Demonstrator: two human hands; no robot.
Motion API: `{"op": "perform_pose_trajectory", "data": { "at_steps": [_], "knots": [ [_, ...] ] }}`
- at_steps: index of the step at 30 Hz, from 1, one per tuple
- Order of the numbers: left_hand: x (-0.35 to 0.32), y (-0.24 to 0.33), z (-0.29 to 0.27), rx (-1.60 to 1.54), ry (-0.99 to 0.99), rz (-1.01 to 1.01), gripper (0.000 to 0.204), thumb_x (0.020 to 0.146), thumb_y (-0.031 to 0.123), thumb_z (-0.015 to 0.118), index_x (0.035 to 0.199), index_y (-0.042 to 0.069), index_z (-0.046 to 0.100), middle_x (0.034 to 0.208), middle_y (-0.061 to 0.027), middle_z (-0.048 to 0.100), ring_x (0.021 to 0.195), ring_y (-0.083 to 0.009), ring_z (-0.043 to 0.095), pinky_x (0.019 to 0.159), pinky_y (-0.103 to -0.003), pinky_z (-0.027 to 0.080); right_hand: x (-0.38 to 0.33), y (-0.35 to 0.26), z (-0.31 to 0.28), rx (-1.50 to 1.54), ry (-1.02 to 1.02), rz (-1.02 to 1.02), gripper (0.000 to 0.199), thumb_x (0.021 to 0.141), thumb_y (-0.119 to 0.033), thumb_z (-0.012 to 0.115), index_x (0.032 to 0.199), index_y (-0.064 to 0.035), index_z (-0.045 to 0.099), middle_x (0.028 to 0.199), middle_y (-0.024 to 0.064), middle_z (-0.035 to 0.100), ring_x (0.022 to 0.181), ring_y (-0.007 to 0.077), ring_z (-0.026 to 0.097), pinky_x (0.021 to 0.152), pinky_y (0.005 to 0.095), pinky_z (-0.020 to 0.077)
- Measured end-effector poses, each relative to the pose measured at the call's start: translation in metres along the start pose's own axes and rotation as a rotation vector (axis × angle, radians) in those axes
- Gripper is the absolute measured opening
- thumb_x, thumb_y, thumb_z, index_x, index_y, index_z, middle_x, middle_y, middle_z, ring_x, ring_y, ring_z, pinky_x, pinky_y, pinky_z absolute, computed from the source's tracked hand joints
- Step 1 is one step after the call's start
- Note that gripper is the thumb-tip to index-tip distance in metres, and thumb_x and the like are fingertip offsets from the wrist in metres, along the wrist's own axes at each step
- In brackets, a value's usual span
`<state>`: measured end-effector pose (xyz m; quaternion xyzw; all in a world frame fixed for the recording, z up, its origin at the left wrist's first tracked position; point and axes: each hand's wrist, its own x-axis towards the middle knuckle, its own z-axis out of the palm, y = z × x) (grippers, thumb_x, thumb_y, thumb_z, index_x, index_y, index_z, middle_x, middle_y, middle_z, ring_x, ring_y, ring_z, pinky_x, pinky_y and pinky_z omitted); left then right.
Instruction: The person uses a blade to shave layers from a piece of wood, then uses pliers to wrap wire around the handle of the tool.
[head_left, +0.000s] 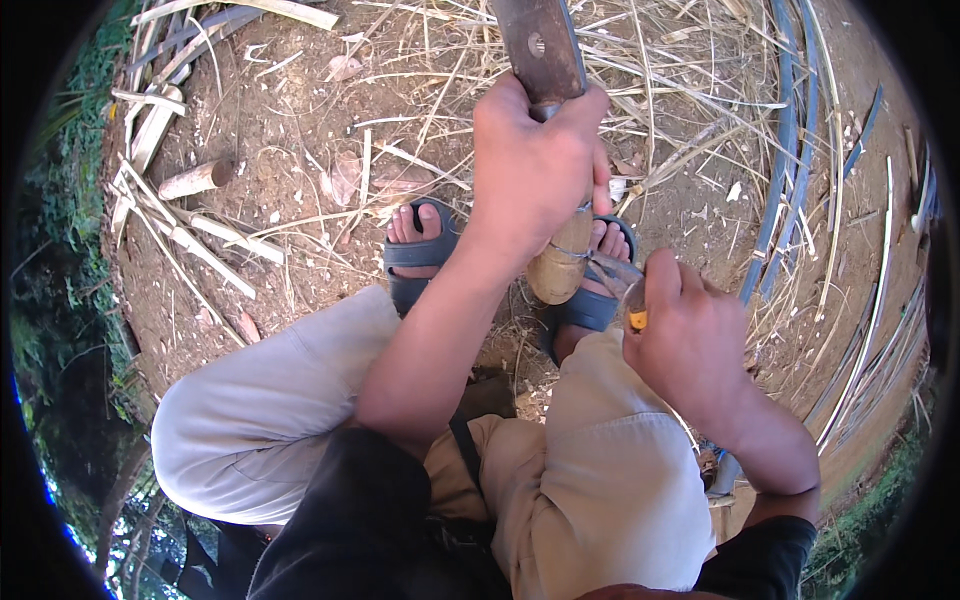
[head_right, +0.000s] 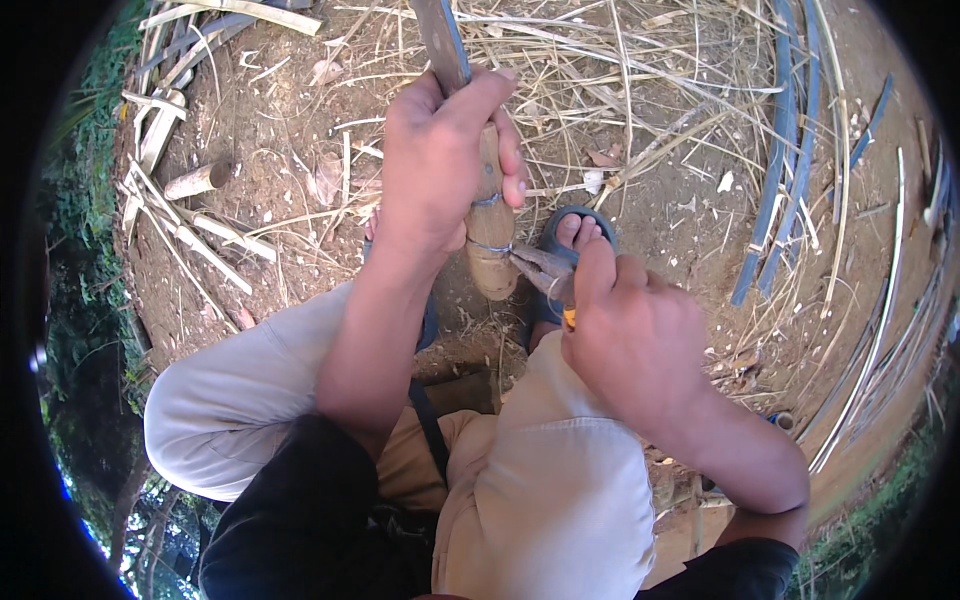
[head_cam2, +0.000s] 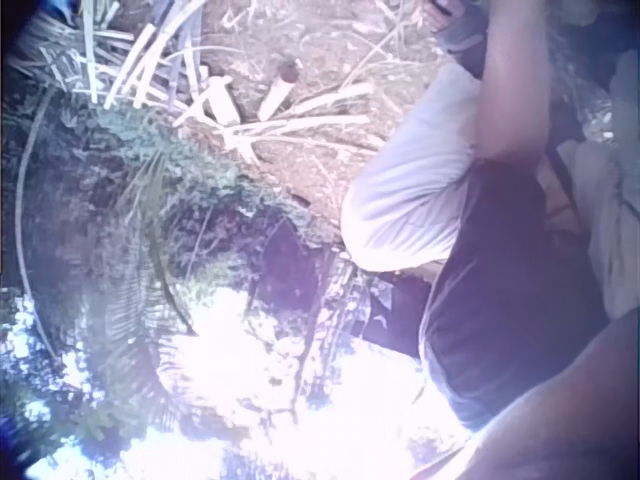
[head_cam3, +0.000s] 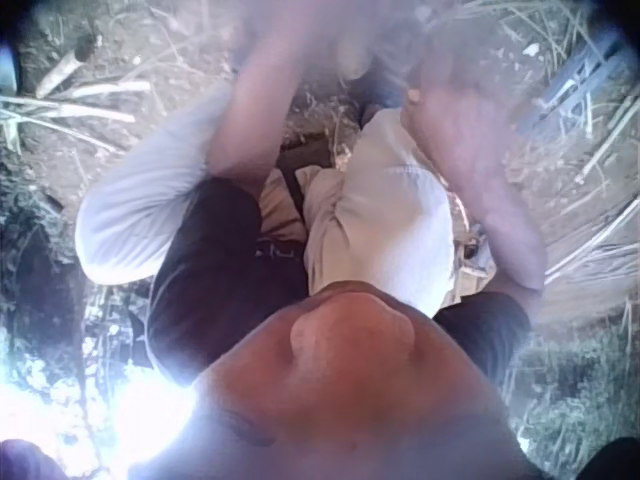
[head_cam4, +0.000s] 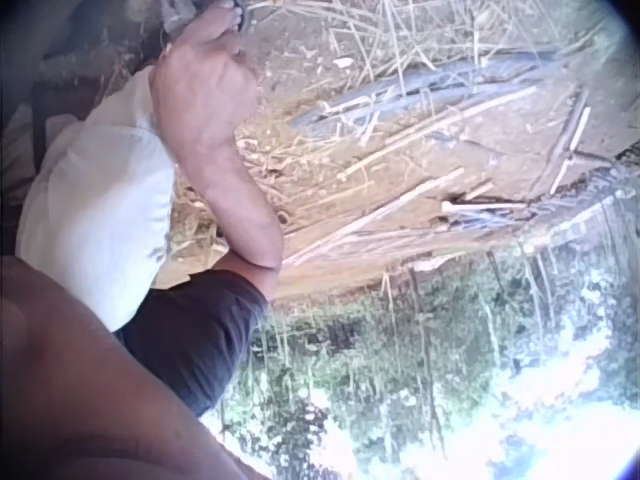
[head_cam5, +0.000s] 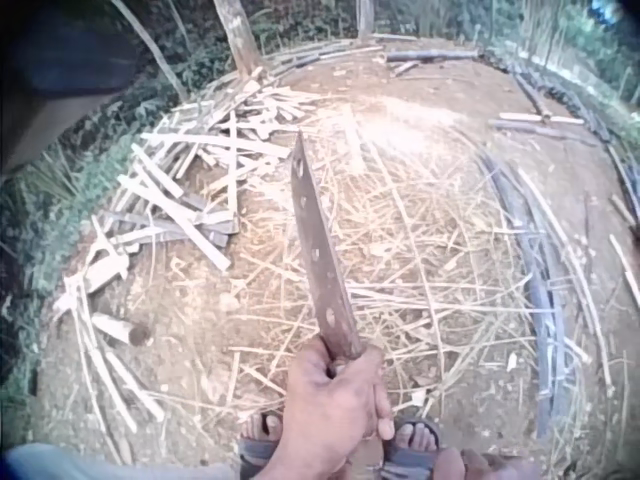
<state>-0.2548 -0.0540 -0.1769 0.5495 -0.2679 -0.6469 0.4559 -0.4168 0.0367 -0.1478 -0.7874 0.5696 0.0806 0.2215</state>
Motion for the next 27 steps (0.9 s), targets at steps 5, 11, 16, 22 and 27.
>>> {"op": "perform_pose_trajectory", "data": {
  "at_steps": [5,11,16,22,27],
  "knots": [
    [-0.003,-0.006,0.002,0.005,0.002,0.002,0.022,0.090,0.014,0.062,0.097,-0.004,0.051,0.057,-0.0104,0.056,0.039,-0.0180,0.053,0.039,-0.031,0.042,-0.007,-0.002,0.010,0.050,-0.009,0.022,0.045,0.064,-0.011,0.077,0.095,-0.0032,0.046,0.076,0.0147,0.061,0.067,0.0348,0.067,0.056,0.0429,0.0545],
    [-0.001,-0.012,0.010,0.055,0.029,-0.004,0.023,0.090,0.014,0.063,0.096,-0.005,0.051,0.057,-0.0109,0.057,0.039,-0.0182,0.052,0.039,-0.030,0.042,-0.011,0.005,0.008,-0.267,0.128,-0.120,0.018,0.077,-0.011,0.064,0.085,-0.0045,0.049,0.069,0.0082,0.056,0.059,0.0242,0.066,0.048,0.0348,0.0536],
    [0.003,-0.014,0.014,0.097,0.037,-0.036,0.024,0.090,0.013,0.064,0.097,-0.006,0.051,0.058,-0.0114,0.057,0.040,-0.0179,0.052,0.040,-0.030,0.042,-0.009,0.003,0.009,-0.337,0.124,-0.069,0.014,0.080,-0.010,0.061,0.082,-0.0062,0.048,0.067,0.0067,0.055,0.059,0.0231,0.066,0.048,0.0349,0.0534],
    [0.016,0.000,-0.002,0.043,-0.038,-0.034,0.019,0.091,0.016,0.059,0.091,-0.002,0.052,0.057,-0.0086,0.055,0.040,-0.0173,0.051,0.040,-0.031,0.042,-0.013,0.012,0.043,0.320,-0.093,0.036,0.017,0.079,-0.005,0.066,0.088,-0.0047,0.051,0.073,0.0095,0.058,0.060,0.0257,0.064,0.053,0.0404,0.0497],
    [0.030,0.020,-0.019,-0.109,-0.069,-0.103,0.024,0.092,0.019,0.055,0.071,0.007,0.052,0.052,-0.0041,0.049,0.039,-0.0160,0.047,0.042,-0.032,0.043,-0.015,0.015,0.056,1.149,0.162,0.253,0.023,0.085,-0.011,0.073,0.100,-0.0004,0.059,0.083,0.0072,0.065,0.069,0.0150,0.066,0.065,0.0293,0.0519]
  ]
}}
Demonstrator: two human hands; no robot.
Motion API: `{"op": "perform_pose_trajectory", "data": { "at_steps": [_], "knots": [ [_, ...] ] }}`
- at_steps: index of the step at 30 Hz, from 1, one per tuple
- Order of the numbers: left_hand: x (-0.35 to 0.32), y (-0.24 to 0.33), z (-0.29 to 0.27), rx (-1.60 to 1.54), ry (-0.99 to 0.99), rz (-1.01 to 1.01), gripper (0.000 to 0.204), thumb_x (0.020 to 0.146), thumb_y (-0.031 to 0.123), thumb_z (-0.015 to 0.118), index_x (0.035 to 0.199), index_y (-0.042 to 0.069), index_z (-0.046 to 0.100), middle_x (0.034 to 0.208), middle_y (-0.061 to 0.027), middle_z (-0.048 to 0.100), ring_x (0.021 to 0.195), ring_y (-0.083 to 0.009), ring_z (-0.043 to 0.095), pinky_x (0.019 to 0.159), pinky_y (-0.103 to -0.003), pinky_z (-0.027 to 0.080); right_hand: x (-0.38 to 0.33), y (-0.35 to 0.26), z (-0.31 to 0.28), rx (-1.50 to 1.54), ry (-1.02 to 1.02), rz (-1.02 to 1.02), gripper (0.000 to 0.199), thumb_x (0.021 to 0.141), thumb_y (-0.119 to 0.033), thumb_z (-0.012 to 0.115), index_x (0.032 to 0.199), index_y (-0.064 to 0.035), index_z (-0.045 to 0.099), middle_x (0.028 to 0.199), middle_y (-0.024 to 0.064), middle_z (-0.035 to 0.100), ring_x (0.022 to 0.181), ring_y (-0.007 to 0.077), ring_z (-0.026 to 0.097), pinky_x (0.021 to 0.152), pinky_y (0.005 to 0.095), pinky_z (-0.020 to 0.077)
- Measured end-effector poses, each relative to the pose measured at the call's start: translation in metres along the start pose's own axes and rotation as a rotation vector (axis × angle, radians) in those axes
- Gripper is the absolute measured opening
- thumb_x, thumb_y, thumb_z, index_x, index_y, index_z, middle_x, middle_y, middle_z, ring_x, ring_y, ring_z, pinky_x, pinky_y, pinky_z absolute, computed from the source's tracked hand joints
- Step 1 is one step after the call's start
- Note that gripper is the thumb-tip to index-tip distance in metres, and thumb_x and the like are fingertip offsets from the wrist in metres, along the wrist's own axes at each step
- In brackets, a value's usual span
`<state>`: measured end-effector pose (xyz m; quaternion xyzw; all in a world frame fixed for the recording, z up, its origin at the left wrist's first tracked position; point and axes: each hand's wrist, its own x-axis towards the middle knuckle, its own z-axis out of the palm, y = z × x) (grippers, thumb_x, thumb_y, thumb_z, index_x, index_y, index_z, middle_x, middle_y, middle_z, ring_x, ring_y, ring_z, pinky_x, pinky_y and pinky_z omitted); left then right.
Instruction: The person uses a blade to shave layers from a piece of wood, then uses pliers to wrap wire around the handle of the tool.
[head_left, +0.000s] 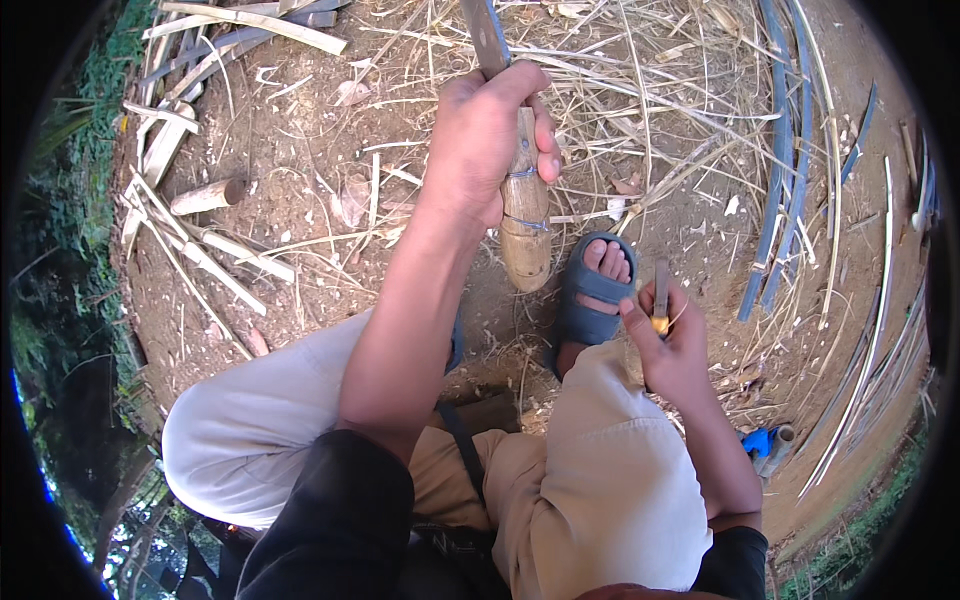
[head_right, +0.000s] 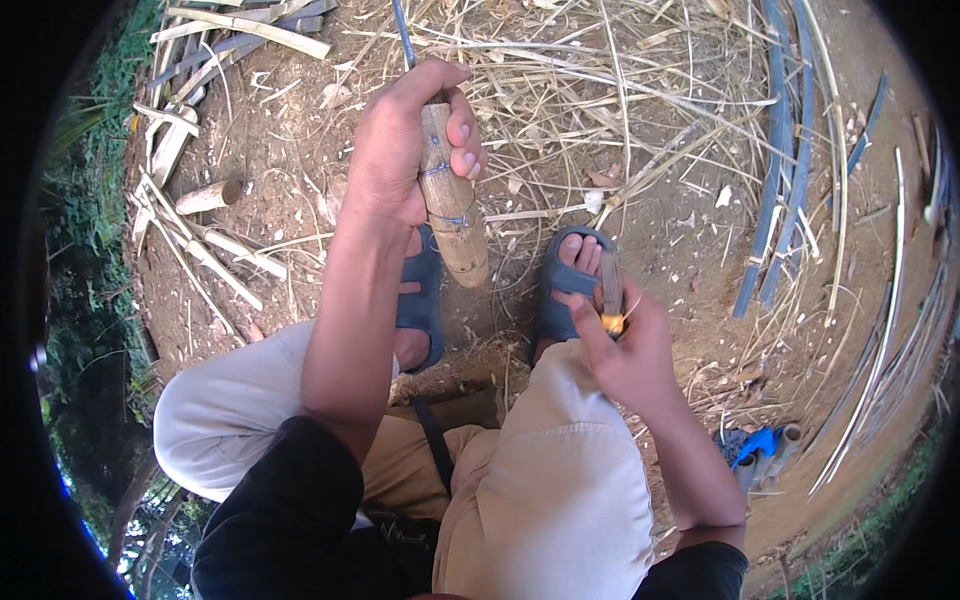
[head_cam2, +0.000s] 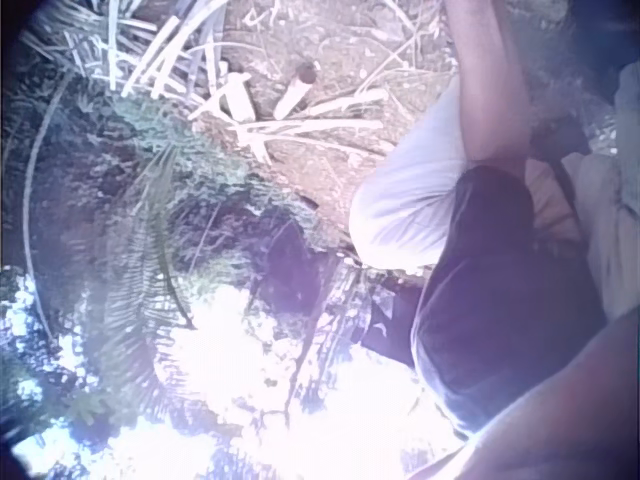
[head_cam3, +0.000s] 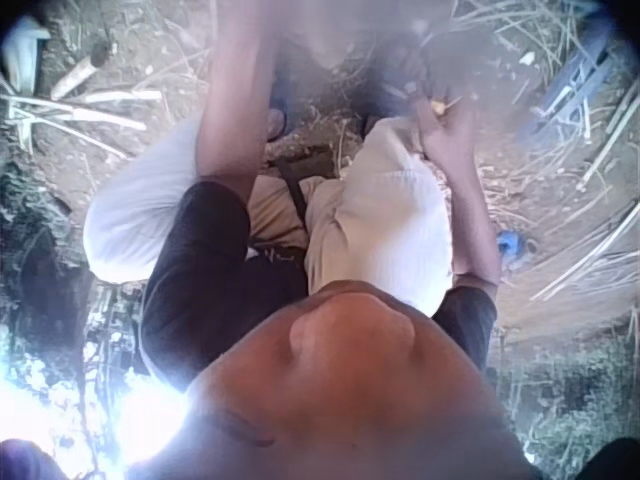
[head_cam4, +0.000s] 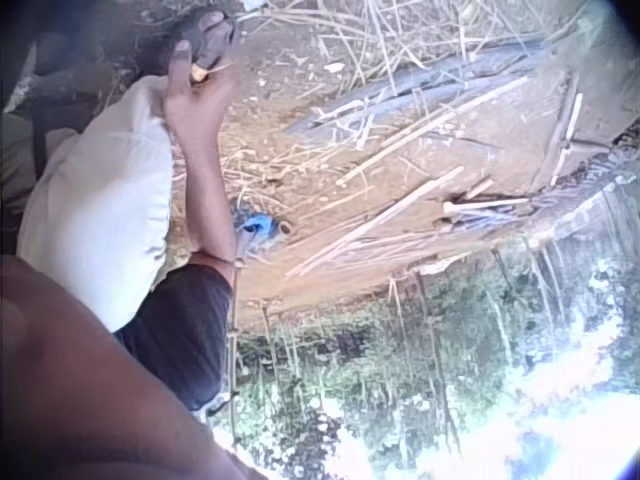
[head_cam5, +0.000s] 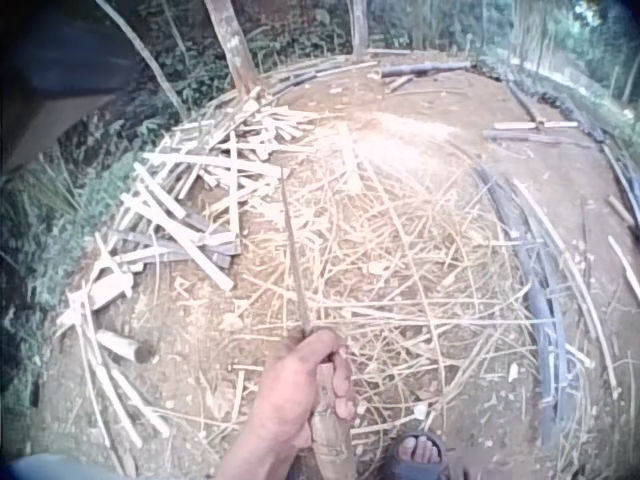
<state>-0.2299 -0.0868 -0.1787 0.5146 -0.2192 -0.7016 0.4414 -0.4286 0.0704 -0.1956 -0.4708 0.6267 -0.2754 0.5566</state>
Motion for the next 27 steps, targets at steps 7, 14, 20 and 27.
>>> {"op": "perform_pose_trajectory", "data": {
  "at_steps": [7,14,20,27],
  "knots": [
    [0.001,-0.008,0.003,-0.142,-0.082,-0.069,0.036,0.094,0.023,0.056,0.060,0.010,0.050,0.048,-0.0032,0.047,0.039,-0.0159,0.048,0.044,-0.031,0.044,0.039,-0.025,0.036,0.152,-0.051,-0.265,0.057,0.071,-0.026,0.089,0.115,-0.0031,0.061,0.087,0.0015,0.064,0.072,0.0124,0.060,0.074,0.0295,0.0518],
    [-0.013,-0.007,0.025,-0.033,0.032,0.085,0.033,0.090,0.033,0.070,0.084,0.003,0.056,0.059,-0.0054,0.053,0.046,-0.0160,0.054,0.047,-0.030,0.046,0.046,-0.021,0.049,0.173,0.054,-0.252,0.051,0.065,-0.015,0.088,0.102,-0.0025,0.056,0.086,0.0041,0.064,0.075,0.0093,0.061,0.075,0.0259,0.0497],
    [-0.035,-0.026,0.039,0.162,0.058,0.095,0.061,0.087,0.028,0.077,0.127,-0.003,0.043,0.071,-0.0071,0.059,0.054,-0.0141,0.059,0.051,-0.028,0.049,0.048,-0.019,0.047,0.317,0.181,-0.429,0.052,0.061,-0.013,0.091,0.082,-0.0085,0.043,0.077,0.0007,0.055,0.074,0.0066,0.055,0.071,0.0240,0.0473],
    [-0.057,-0.035,0.037,0.195,-0.203,0.169,0.044,0.095,0.021,0.068,0.124,-0.001,0.044,0.098,-0.0111,0.064,0.084,-0.0110,0.061,0.073,-0.027,0.052,0.041,-0.025,0.030,0.284,0.190,-0.448,0.054,0.063,-0.018,0.094,0.081,-0.0101,0.043,0.075,0.0000,0.055,0.077,0.0059,0.056,0.072,0.0245,0.0477]
  ]
}}
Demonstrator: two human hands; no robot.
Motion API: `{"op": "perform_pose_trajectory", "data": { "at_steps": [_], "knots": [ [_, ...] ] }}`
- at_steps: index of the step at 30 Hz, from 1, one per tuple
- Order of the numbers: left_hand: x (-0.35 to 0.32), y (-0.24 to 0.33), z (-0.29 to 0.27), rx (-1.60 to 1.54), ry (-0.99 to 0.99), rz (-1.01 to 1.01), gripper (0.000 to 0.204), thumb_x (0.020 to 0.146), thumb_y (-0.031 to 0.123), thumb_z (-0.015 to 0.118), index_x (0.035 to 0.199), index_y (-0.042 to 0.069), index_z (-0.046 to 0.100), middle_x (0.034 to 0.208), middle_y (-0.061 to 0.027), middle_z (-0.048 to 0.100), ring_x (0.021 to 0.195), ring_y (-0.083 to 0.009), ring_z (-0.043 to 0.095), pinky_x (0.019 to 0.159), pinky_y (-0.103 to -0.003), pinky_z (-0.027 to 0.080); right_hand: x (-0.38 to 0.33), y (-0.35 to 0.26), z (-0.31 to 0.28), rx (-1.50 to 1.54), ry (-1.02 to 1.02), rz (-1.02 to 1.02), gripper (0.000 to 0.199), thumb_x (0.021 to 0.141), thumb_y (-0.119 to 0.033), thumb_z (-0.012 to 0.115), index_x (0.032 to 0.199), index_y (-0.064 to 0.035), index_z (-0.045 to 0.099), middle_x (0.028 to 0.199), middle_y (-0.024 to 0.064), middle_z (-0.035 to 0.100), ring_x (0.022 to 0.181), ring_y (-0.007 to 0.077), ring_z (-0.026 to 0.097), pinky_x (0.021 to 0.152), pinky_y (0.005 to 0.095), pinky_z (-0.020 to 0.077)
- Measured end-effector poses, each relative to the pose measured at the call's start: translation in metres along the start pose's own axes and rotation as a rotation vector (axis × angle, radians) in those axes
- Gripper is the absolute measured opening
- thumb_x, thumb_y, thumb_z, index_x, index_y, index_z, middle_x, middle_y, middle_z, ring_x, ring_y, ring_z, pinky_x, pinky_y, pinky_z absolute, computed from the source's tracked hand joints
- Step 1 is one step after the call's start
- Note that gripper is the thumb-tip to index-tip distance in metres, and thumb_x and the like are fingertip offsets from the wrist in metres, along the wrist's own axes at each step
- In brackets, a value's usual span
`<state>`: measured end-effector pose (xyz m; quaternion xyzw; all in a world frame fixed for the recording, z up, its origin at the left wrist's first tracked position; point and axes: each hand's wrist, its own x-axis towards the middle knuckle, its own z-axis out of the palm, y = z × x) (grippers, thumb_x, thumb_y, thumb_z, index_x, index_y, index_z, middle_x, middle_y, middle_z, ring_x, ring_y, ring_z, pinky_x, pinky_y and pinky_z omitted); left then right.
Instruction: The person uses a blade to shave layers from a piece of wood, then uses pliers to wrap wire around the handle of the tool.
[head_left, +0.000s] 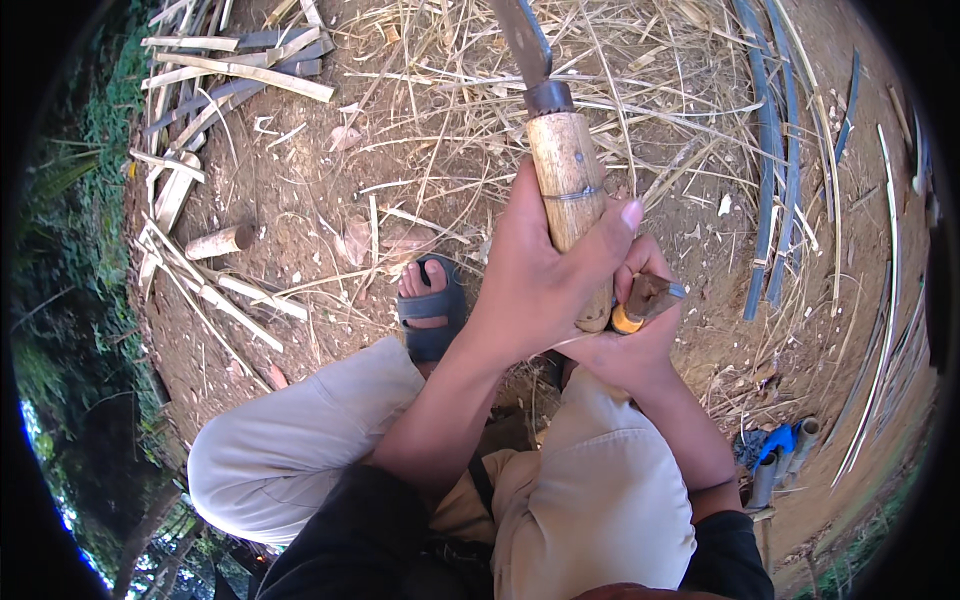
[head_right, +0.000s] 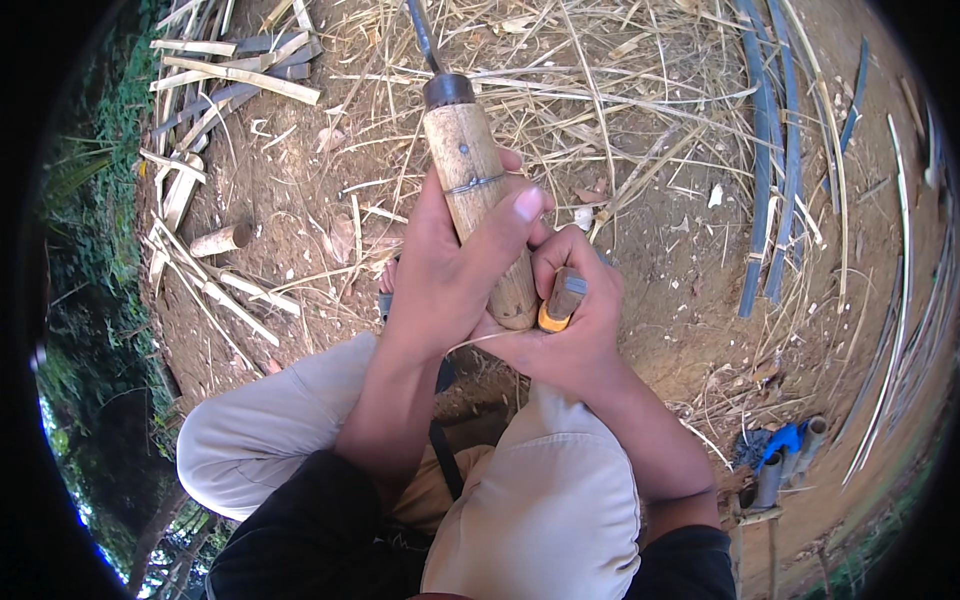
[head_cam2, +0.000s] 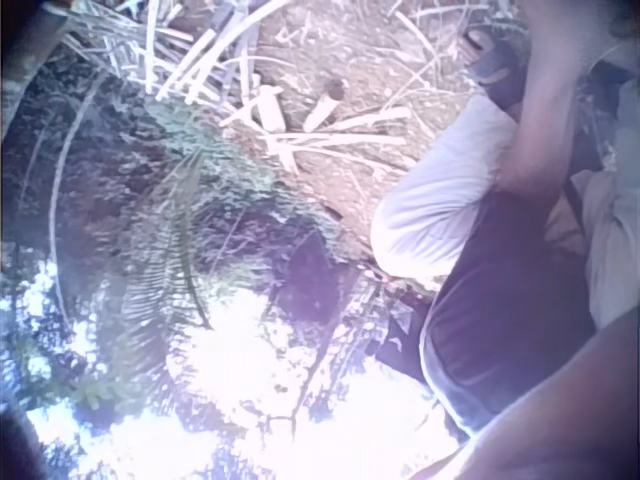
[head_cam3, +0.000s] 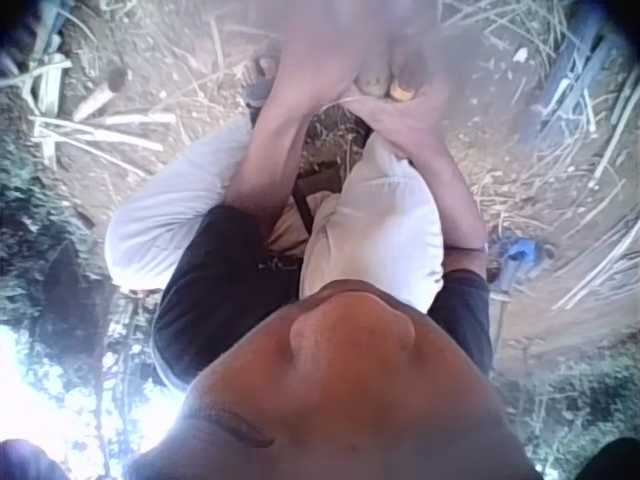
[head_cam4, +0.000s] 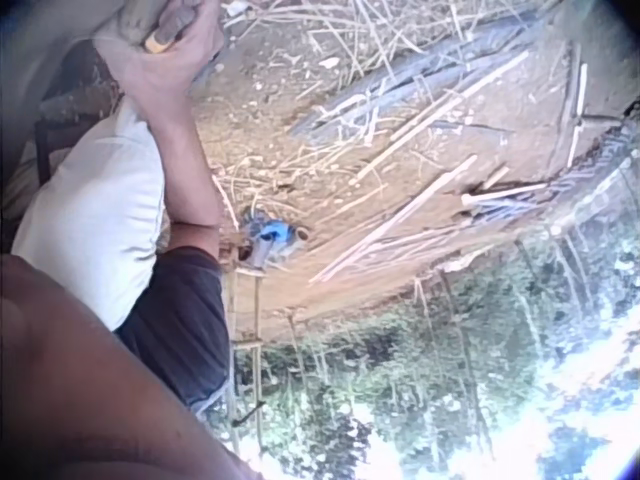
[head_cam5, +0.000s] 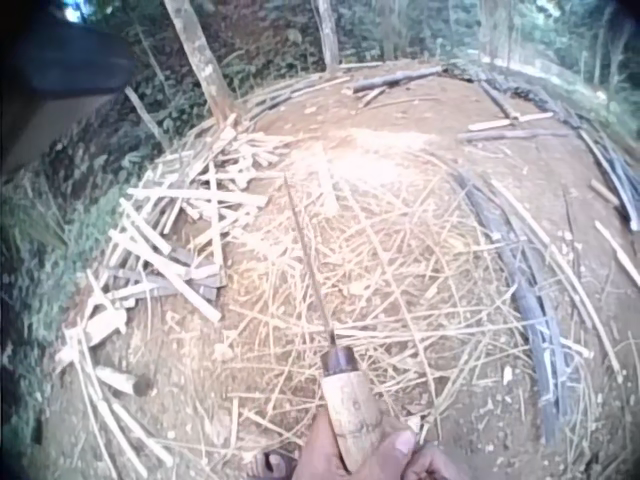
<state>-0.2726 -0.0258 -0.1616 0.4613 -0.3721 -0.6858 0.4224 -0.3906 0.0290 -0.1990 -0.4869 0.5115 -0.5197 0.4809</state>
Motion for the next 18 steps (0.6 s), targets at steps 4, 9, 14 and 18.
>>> {"op": "perform_pose_trajectory", "data": {
  "at_steps": [4,9,14,18],
  "knots": [
    [-0.007,-0.007,-0.003,-0.001,-0.046,0.072,0.038,0.098,0.019,0.061,0.124,-0.001,0.042,0.104,-0.0139,0.062,0.091,-0.0124,0.061,0.079,-0.029,0.052,0.000,-0.002,-0.001,0.091,-0.027,0.023,0.054,0.062,-0.016,0.094,0.082,-0.0105,0.044,0.078,-0.0006,0.055,0.076,0.0062,0.055,0.071,0.0239,0.0471],
    [-0.005,-0.011,-0.014,-0.044,0.020,0.088,0.028,0.102,0.017,0.052,0.123,0.001,0.042,0.089,-0.0115,0.059,0.082,-0.0169,0.062,0.077,-0.034,0.053,-0.017,0.017,-0.014,0.520,-0.117,0.497,0.055,0.075,-0.014,0.083,0.116,-0.0059,0.047,0.104,0.0026,0.055,0.084,0.0080,0.054,0.070,0.0242,0.0454],
    [-0.002,-0.002,-0.025,0.036,0.046,0.142,0.027,0.106,0.025,0.044,0.119,0.001,0.042,0.079,-0.0095,0.056,0.063,-0.0195,0.060,0.061,-0.032,0.051,-0.066,0.036,-0.047,0.596,-0.275,0.826,0.062,0.089,-0.006,0.068,0.144,-0.0015,0.040,0.112,0.0031,0.057,0.095,0.0113,0.056,0.081,0.0263,0.0463],
    [-0.007,-0.001,-0.026,-0.021,0.109,0.114,0.038,0.107,0.037,0.039,0.118,0.001,0.043,0.076,-0.0095,0.055,0.058,-0.0181,0.059,0.053,-0.029,0.049,-0.052,0.027,-0.051,0.604,-0.276,0.753,0.058,0.086,0.006,0.067,0.140,0.0002,0.045,0.112,0.0081,0.065,0.101,0.0143,0.064,0.084,0.0290,0.0535]
  ]
}}
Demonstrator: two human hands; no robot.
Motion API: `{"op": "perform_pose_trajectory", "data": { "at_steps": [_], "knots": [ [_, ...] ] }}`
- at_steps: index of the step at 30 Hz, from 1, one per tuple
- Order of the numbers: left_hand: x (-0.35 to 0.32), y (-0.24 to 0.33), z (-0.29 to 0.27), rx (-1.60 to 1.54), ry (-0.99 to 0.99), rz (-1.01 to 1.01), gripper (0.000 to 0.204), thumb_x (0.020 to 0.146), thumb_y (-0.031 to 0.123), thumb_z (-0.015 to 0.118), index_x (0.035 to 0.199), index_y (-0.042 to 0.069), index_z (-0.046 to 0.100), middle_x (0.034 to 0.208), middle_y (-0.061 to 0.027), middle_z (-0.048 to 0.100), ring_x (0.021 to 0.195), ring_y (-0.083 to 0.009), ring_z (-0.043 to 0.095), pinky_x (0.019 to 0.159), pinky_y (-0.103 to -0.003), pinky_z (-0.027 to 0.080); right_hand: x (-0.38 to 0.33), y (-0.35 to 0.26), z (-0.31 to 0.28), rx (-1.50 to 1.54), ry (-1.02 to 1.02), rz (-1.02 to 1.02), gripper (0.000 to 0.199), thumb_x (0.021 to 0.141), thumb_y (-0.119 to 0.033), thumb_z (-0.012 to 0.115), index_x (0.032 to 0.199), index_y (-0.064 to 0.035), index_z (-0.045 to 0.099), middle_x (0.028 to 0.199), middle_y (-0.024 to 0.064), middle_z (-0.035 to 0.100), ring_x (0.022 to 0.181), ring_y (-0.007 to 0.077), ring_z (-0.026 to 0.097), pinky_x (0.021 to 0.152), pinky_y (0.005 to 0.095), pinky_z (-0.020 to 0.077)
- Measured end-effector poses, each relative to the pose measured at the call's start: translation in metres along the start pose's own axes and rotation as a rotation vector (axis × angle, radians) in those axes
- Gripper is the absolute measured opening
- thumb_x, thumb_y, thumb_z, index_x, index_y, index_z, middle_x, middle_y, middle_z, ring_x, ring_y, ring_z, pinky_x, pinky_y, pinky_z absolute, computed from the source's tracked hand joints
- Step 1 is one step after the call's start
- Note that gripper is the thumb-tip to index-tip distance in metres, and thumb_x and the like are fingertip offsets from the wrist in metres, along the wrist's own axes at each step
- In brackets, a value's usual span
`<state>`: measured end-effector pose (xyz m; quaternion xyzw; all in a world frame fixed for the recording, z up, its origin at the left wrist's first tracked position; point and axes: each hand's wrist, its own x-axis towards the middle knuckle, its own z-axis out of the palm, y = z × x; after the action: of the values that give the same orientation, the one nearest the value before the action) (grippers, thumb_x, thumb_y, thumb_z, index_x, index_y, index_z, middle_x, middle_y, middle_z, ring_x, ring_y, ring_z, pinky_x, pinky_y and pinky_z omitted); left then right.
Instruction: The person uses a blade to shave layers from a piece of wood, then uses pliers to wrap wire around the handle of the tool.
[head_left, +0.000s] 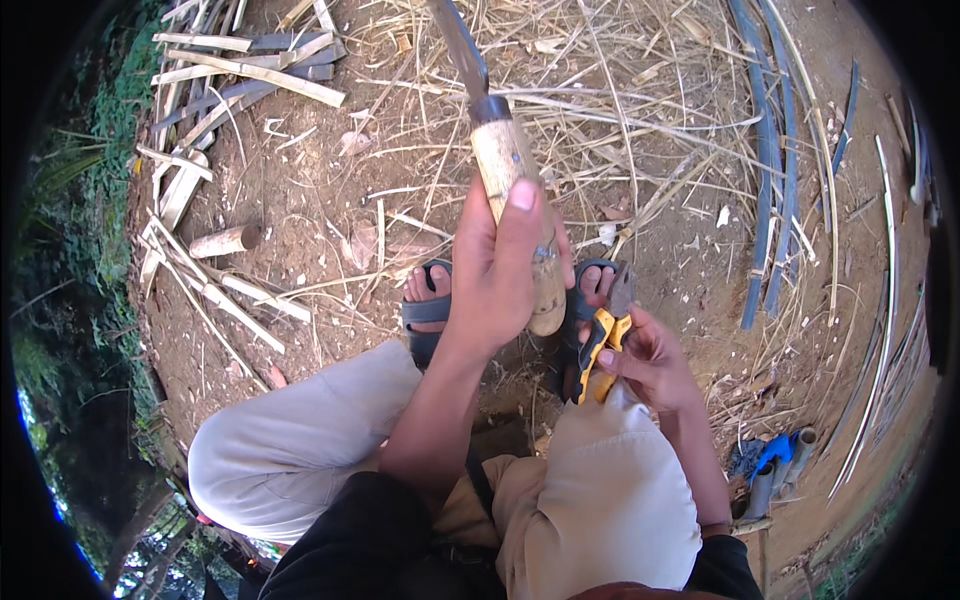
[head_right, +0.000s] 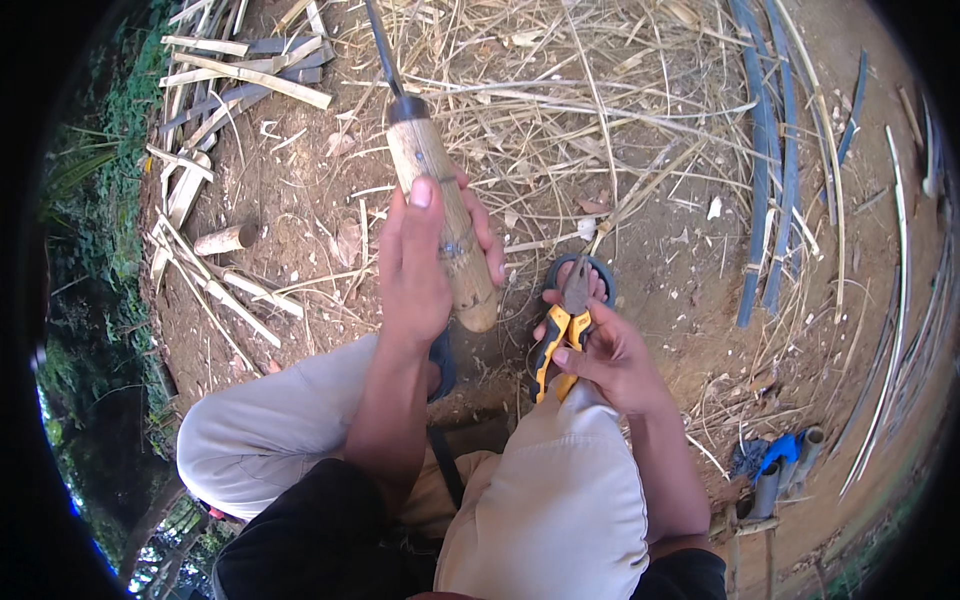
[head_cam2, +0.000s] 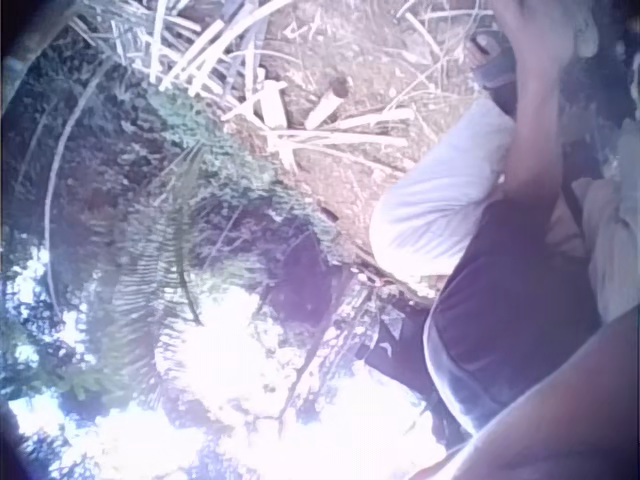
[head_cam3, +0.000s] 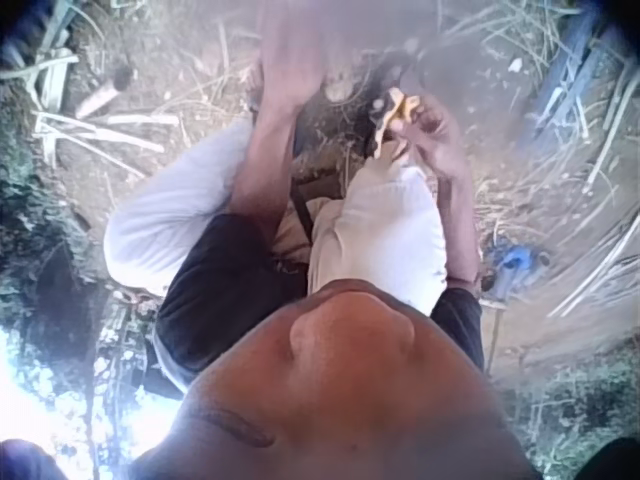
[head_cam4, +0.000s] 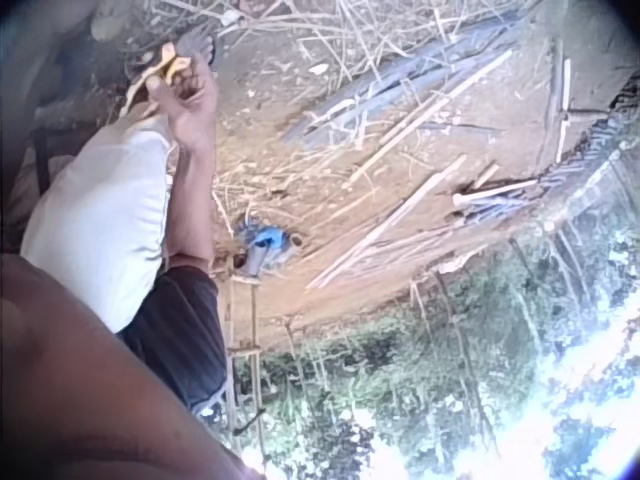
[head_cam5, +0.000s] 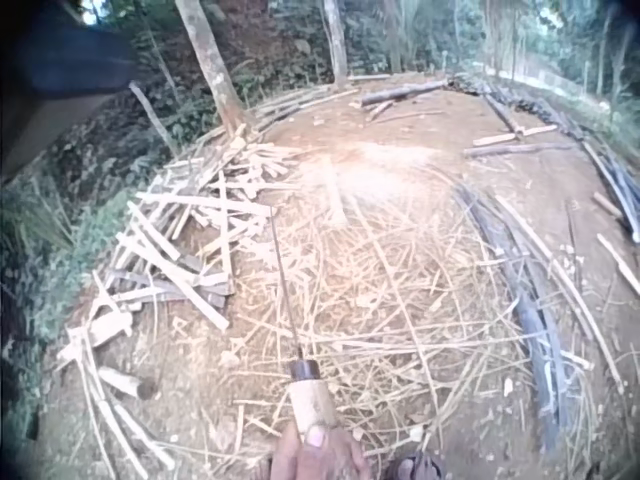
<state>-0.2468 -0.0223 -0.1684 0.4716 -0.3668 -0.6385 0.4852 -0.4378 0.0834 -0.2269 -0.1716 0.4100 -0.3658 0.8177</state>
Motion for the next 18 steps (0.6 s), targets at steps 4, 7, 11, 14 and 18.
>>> {"op": "perform_pose_trajectory", "data": {
  "at_steps": [4,7,11,14,18],
  "knots": [
    [-0.002,0.002,0.001,0.002,0.006,0.001,0.040,0.107,0.038,0.038,0.119,0.000,0.044,0.077,-0.0100,0.056,0.057,-0.0164,0.059,0.052,-0.028,0.049,0.003,-0.035,-0.016,-0.166,0.077,-0.019,0.041,0.087,0.003,0.069,0.125,0.0010,0.052,0.117,0.0152,0.069,0.097,0.0194,0.071,0.075,0.0297,0.0596],
    [0.003,-0.003,0.000,0.085,0.006,0.077,0.039,0.107,0.036,0.038,0.120,0.000,0.043,0.078,-0.0100,0.057,0.058,-0.0154,0.059,0.052,-0.029,0.050,-0.003,-0.052,-0.017,-0.219,0.149,0.164,0.039,0.089,0.001,0.069,0.124,0.0023,0.053,0.117,0.0177,0.069,0.081,0.0183,0.073,0.062,0.0263,0.0589],
    [0.003,-0.011,-0.007,0.090,-0.004,0.105,0.035,0.104,0.028,0.046,0.125,0.000,0.041,0.081,-0.0095,0.057,0.060,-0.0148,0.059,0.054,-0.029,0.051,-0.016,-0.039,-0.001,-0.217,0.150,0.306,0.045,0.089,-0.004,0.070,0.130,0.0046,0.051,0.118,0.0166,0.069,0.069,0.0152,0.071,0.052,0.0233,0.0544],
    [0.001,-0.020,-0.009,0.090,-0.019,0.113,0.036,0.102,0.022,0.051,0.127,-0.001,0.040,0.085,-0.0096,0.058,0.061,-0.0148,0.060,0.055,-0.028,0.051,-0.029,-0.031,-0.008,-0.158,0.099,0.230,0.033,0.095,-0.016,0.065,0.121,0.0051,0.059,0.118,0.0162,0.069,0.072,0.0135,0.070,0.055,0.0238,0.0525],
    [-0.003,-0.026,-0.009,0.062,-0.078,0.145,0.035,0.102,0.020,0.051,0.128,-0.001,0.040,0.089,-0.0099,0.058,0.062,-0.0147,0.060,0.055,-0.028,0.051,-0.046,-0.022,-0.021,-0.227,0.040,0.099,0.030,0.102,-0.024,0.056,0.099,0.0027,0.068,0.110,0.0155,0.071,0.082,0.0156,0.069,0.066,0.0293,0.0518]
  ]
}}
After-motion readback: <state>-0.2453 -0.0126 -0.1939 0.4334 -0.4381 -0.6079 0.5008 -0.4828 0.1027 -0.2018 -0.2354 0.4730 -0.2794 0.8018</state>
